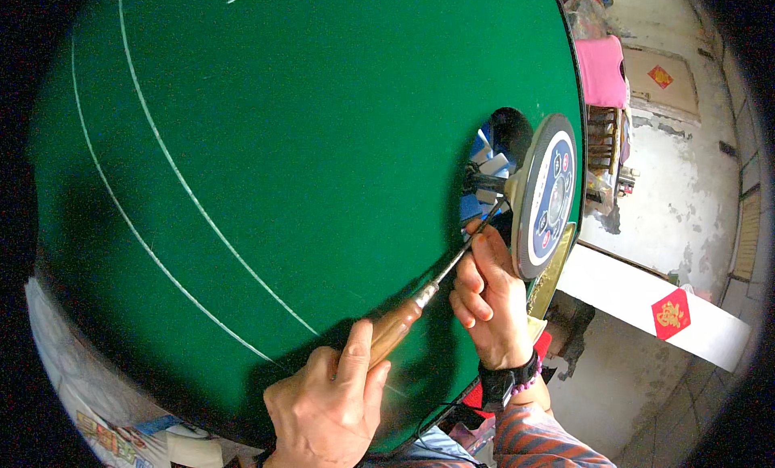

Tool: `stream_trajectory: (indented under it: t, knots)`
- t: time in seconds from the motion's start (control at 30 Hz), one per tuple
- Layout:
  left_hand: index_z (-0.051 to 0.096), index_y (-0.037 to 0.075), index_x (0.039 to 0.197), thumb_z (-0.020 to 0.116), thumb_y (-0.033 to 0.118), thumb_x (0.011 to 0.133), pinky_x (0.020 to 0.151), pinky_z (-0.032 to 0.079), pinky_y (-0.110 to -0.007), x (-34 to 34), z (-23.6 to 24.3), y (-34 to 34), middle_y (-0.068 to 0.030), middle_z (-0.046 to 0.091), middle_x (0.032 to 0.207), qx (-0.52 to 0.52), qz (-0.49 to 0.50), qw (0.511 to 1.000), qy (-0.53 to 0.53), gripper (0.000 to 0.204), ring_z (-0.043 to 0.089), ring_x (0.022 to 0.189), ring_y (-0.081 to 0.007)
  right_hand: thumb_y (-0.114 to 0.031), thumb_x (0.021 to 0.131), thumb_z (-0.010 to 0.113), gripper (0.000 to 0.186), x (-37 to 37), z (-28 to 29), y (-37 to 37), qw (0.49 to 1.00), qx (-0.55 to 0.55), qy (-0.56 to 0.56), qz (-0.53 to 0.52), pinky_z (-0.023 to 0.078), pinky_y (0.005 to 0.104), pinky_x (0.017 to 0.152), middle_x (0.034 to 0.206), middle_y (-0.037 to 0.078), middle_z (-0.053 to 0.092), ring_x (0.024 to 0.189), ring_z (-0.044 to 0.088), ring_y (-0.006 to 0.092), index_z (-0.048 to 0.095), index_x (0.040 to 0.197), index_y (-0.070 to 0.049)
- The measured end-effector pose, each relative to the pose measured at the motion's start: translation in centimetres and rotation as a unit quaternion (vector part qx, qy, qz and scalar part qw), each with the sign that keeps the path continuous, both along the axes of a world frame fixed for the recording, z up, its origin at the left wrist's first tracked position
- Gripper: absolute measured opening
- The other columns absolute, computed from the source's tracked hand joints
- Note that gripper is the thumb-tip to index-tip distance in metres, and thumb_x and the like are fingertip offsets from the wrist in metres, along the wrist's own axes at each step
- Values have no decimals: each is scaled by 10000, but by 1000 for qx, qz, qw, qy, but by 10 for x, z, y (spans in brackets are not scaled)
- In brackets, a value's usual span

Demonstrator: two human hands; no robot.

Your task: The person uses a screwdriver to remove screws from a center panel on a mahjong table, collects the hardware in a tray, and cleans debris from the internal compartment.

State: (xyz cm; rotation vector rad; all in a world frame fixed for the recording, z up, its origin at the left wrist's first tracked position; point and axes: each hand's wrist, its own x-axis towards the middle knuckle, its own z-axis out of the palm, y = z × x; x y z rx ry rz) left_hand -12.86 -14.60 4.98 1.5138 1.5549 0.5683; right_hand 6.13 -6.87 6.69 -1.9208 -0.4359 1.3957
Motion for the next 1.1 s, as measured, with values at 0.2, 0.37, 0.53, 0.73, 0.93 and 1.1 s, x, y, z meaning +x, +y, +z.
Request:
stream_trajectory:
  t: [0.2,0.37,0.53,0.73,0.93,1.1]
  knots:
    - [577,164,1220,659,272,841,356,421,-282,-4,-2,7,6,454,642,-18,-56,997,40,403,531,463,-134,-264,1029,439,208,7,-2,-1,999,-5,21,-24,240,194,296,568,-57,369,331,240,30,511,1163,-123]
    - [577,129,1222,673,250,840,407,451,-281,-2,-3,12,-35,506,691,45,-29,996,75,412,566,509,-162,-270,1026,453,226,14,1,-2,995,-7,90,-47,238,180,299,570,-63,380,336,260,11,503,1190,-122]
    - [606,116,1191,668,264,822,358,429,-272,0,-4,21,12,442,661,47,-47,993,94,402,540,484,-107,-246,1034,434,198,17,0,0,973,-5,210,-98,253,169,304,590,-65,404,344,288,-3,495,1170,-115]
    - [544,20,884,635,306,898,552,480,-481,4,-6,49,-214,598,648,-212,-94,944,-234,300,611,618,-413,-227,1030,447,178,21,-3,-2,966,2,225,-124,260,165,319,590,-65,411,357,288,-9,485,1153,-104]
    - [530,24,806,677,283,862,529,497,-445,-1,-3,67,-177,606,625,-138,-109,977,-119,302,626,585,-370,-133,883,619,635,47,6,-22,978,33,201,-33,422,221,417,898,58,529,543,462,85,312,1436,-85]
    - [525,51,823,693,307,844,469,492,-401,-2,-3,68,-126,604,622,-94,-166,979,-65,308,630,539,-289,-266,865,667,785,109,20,-50,953,92,288,-32,553,360,794,1399,204,401,1073,575,277,228,1482,-57]
